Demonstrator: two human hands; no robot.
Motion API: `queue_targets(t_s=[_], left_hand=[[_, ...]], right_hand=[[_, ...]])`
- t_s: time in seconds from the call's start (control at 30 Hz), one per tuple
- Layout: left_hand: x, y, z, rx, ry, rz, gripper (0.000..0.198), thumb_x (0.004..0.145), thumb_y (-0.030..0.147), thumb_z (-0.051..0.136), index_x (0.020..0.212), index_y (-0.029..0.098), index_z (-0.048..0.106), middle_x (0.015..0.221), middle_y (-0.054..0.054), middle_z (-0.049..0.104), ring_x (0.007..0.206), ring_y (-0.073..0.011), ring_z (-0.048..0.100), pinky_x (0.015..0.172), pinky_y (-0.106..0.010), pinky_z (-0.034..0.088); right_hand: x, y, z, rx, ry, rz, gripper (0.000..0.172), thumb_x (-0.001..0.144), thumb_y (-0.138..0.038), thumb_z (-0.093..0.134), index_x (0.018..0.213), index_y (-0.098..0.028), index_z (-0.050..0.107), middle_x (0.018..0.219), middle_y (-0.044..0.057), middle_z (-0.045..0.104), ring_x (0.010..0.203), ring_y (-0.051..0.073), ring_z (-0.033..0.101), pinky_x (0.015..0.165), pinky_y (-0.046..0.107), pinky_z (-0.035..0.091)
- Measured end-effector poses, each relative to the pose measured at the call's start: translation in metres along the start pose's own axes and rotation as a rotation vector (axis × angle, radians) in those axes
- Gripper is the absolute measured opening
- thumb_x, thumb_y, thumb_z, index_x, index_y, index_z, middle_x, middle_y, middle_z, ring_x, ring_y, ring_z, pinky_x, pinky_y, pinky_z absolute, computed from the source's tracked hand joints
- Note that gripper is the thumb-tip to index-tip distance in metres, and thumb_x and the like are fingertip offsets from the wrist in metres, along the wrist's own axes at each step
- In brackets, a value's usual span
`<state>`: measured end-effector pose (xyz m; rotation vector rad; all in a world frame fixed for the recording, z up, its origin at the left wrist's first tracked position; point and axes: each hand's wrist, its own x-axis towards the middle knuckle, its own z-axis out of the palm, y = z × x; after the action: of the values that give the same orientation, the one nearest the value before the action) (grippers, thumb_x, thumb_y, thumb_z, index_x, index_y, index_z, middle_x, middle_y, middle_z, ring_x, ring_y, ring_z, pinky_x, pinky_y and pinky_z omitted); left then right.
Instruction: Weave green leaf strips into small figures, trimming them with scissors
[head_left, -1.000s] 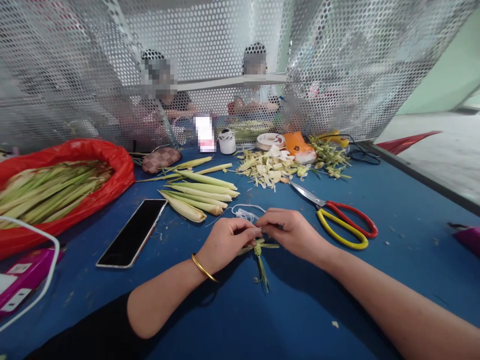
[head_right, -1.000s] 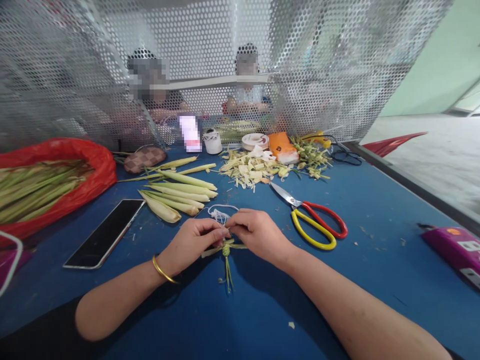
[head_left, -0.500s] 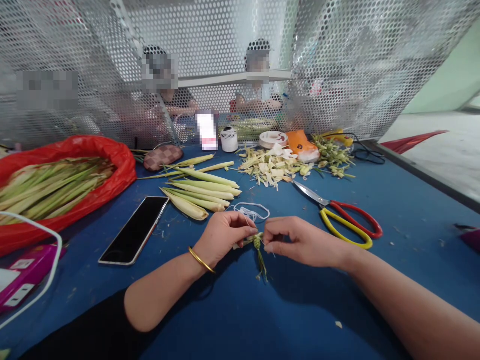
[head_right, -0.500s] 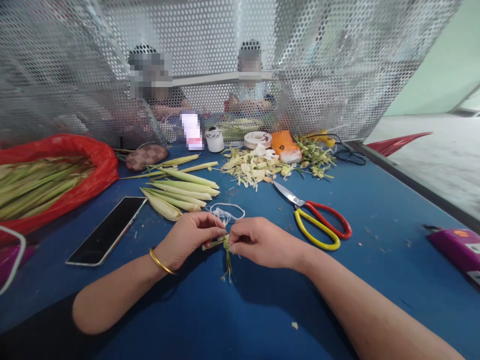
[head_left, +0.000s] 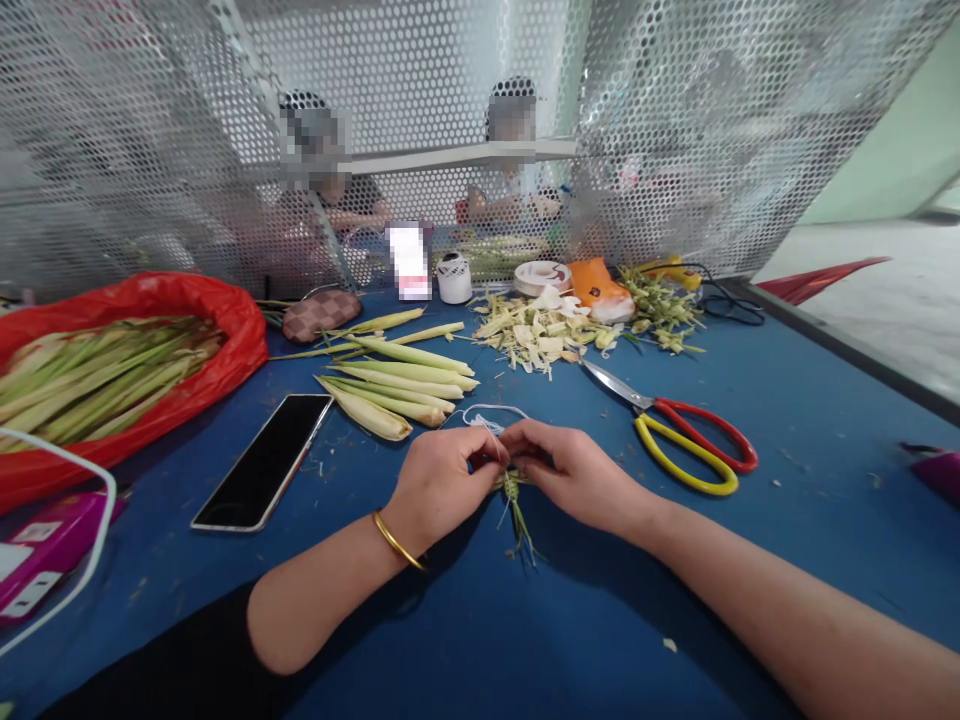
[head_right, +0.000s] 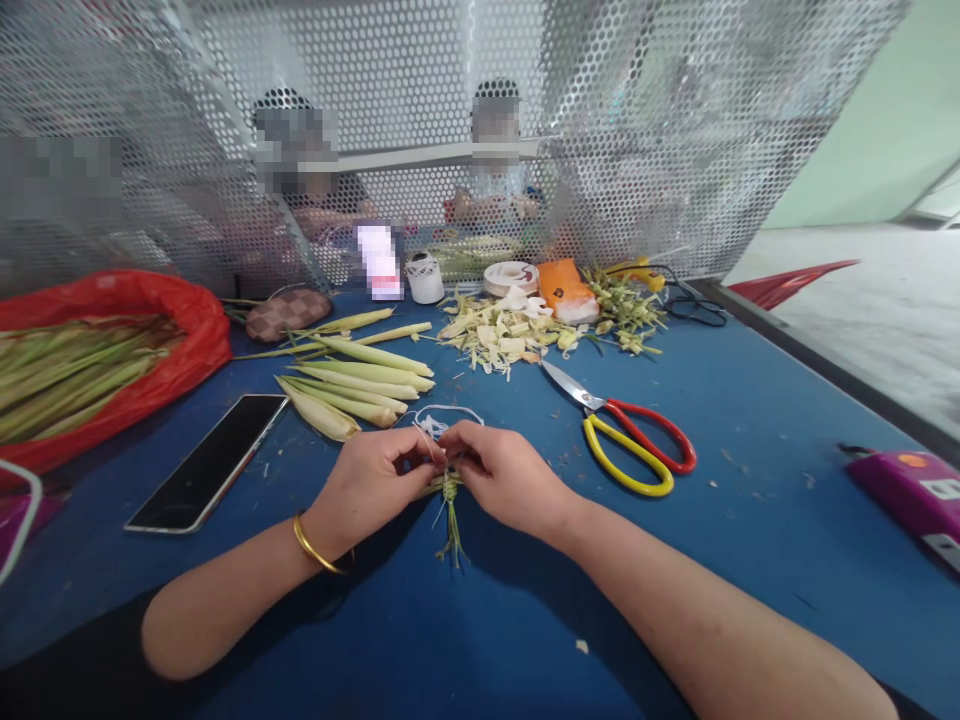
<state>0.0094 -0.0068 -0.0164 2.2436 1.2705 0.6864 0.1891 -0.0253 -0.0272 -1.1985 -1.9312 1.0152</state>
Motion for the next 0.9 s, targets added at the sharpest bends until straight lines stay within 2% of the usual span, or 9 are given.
queue_targets(t_s=[0.13, 0.27, 0.4, 0.53, 0.67, 0.9], left_hand=[[-0.003, -0.004, 0.005, 0.252, 0.093, 0.157, 0.012, 0.08, 0.013, 0.059, 0.077, 0.021, 0.068, 0.078, 0.0, 0.073, 0.072, -0.0153, 0.065, 0.066, -0.025, 0.04], [-0.006, -0.011, 0.011, 0.456, 0.159, 0.296, 0.014, 0.086, 0.016, 0.054, 0.076, 0.019, 0.063, 0.074, -0.003, 0.07, 0.072, -0.0173, 0.063, 0.064, -0.027, 0.039], [-0.004, -0.013, 0.012, 0.424, 0.237, 0.405, 0.014, 0.088, 0.016, 0.052, 0.077, 0.019, 0.06, 0.074, -0.002, 0.067, 0.071, -0.0166, 0.062, 0.065, -0.027, 0.041], [-0.003, -0.013, 0.012, 0.255, 0.252, 0.402, 0.009, 0.088, 0.016, 0.056, 0.079, 0.018, 0.059, 0.078, -0.001, 0.067, 0.073, -0.0141, 0.063, 0.067, -0.024, 0.043], [-0.003, -0.012, 0.013, 0.182, 0.235, 0.366, 0.008, 0.088, 0.015, 0.058, 0.08, 0.018, 0.059, 0.078, 0.0, 0.067, 0.074, -0.0131, 0.062, 0.068, -0.023, 0.044], [-0.004, -0.012, 0.014, 0.176, 0.201, 0.327, 0.01, 0.086, 0.015, 0.06, 0.077, 0.018, 0.059, 0.076, 0.0, 0.066, 0.071, -0.0133, 0.061, 0.067, -0.024, 0.043]], right_hand=[[-0.001, -0.001, 0.0, -0.007, 0.003, 0.031, 0.03, 0.081, -0.004, 0.049, 0.101, -0.022, 0.063, 0.089, 0.003, 0.074, 0.083, 0.018, 0.068, 0.073, 0.028, 0.048], [-0.002, 0.001, 0.001, 0.007, 0.004, 0.038, 0.035, 0.081, -0.002, 0.049, 0.107, -0.022, 0.062, 0.088, 0.002, 0.075, 0.082, 0.017, 0.069, 0.072, 0.027, 0.048], [-0.001, 0.004, 0.004, 0.039, 0.039, 0.038, 0.032, 0.082, -0.004, 0.049, 0.103, -0.021, 0.066, 0.087, 0.002, 0.073, 0.08, 0.017, 0.067, 0.071, 0.026, 0.048], [0.001, 0.007, 0.003, 0.043, 0.069, 0.041, 0.021, 0.081, -0.008, 0.055, 0.09, -0.02, 0.069, 0.084, 0.002, 0.069, 0.079, 0.016, 0.064, 0.069, 0.026, 0.047], [0.002, 0.01, 0.0, 0.02, 0.139, 0.056, 0.012, 0.077, -0.011, 0.057, 0.074, -0.019, 0.066, 0.075, 0.0, 0.059, 0.066, 0.013, 0.055, 0.06, 0.024, 0.042], [0.004, 0.008, -0.004, 0.281, 0.16, 0.28, 0.007, 0.076, -0.019, 0.053, 0.07, -0.02, 0.056, 0.056, -0.004, 0.055, 0.054, 0.011, 0.05, 0.052, 0.023, 0.036]])
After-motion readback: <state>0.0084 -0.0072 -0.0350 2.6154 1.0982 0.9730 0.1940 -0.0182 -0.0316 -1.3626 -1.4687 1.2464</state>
